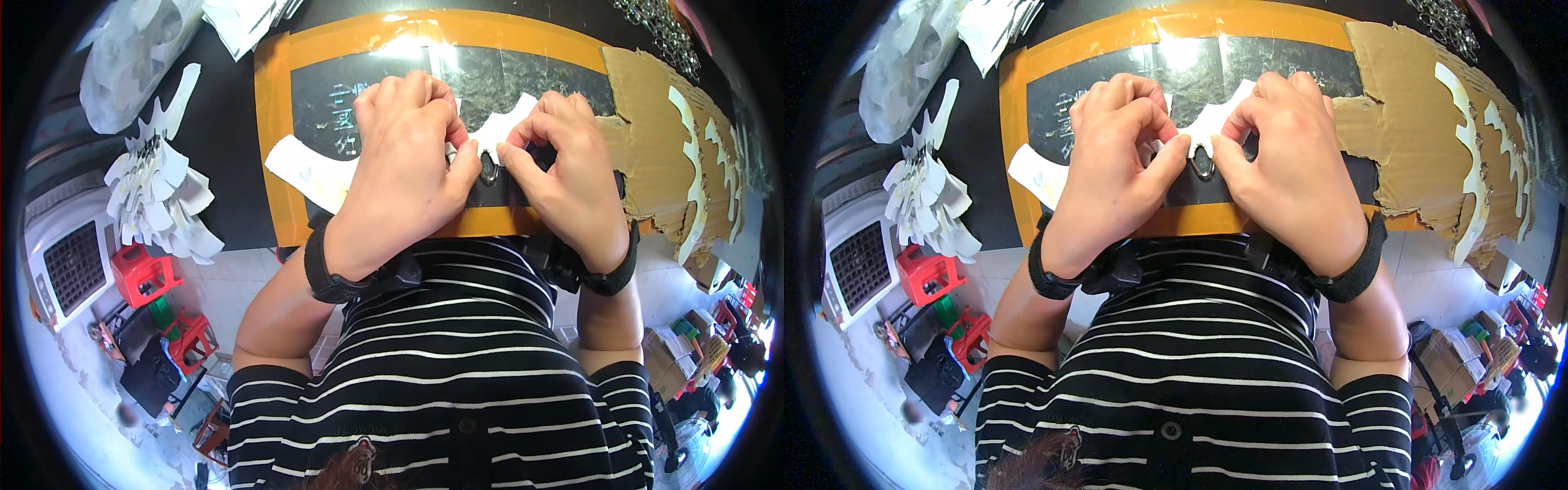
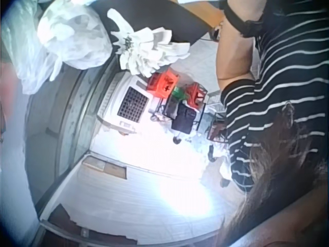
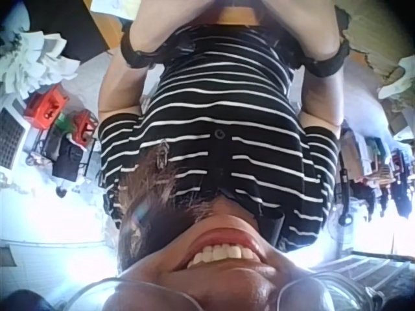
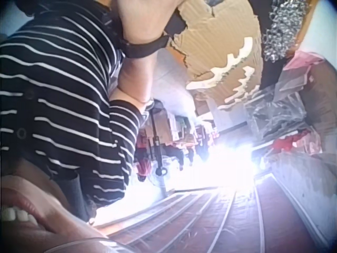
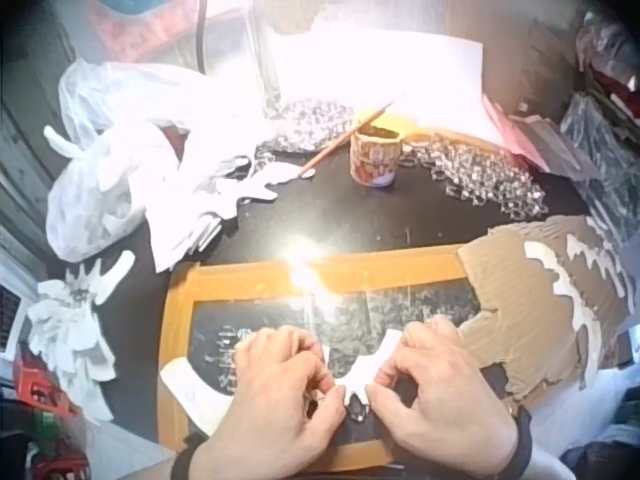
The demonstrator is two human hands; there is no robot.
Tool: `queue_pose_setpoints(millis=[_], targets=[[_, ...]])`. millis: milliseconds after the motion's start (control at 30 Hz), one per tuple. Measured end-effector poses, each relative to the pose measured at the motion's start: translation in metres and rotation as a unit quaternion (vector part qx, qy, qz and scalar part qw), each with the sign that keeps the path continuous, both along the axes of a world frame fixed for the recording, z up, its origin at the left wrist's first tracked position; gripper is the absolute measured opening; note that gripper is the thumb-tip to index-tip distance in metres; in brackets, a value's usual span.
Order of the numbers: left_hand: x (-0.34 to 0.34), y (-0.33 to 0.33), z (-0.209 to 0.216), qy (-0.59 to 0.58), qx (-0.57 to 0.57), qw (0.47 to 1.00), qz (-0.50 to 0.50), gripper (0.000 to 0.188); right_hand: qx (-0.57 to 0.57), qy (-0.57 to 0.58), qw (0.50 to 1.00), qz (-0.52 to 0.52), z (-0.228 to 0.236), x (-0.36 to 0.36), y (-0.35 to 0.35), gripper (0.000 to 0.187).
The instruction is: Manually attaching metal lace hooks to white shoe upper components.
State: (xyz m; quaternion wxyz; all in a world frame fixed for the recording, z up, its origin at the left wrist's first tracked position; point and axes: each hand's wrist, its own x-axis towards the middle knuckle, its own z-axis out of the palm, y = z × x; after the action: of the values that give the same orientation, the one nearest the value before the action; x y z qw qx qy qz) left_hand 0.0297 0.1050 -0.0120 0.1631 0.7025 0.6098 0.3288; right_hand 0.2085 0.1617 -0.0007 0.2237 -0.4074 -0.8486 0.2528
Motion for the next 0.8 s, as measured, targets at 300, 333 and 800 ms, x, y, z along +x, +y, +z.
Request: queue_pose_setpoints(millis=[300, 333, 800], targets=[[0.008, 0.0, -0.003, 0.016, -0.001, 0.999, 0.032, 0.013, -0.094, -0.042, 0.993, -0.059, 0.006, -0.006, -0.001, 0.012], [0.009, 0.0, -0.002, 0.016, 0.0, 0.999, 0.031, 0.013, -0.094, -0.043, 0.993, -0.06, 0.008, -0.006, -0.001, 0.012], [0.014, 0.002, 0.006, 0.024, -0.055, 0.998, 0.032, 0.014, -0.139, -0.096, 0.985, -0.046, 0.02, -0.006, 0.008, 0.016]])
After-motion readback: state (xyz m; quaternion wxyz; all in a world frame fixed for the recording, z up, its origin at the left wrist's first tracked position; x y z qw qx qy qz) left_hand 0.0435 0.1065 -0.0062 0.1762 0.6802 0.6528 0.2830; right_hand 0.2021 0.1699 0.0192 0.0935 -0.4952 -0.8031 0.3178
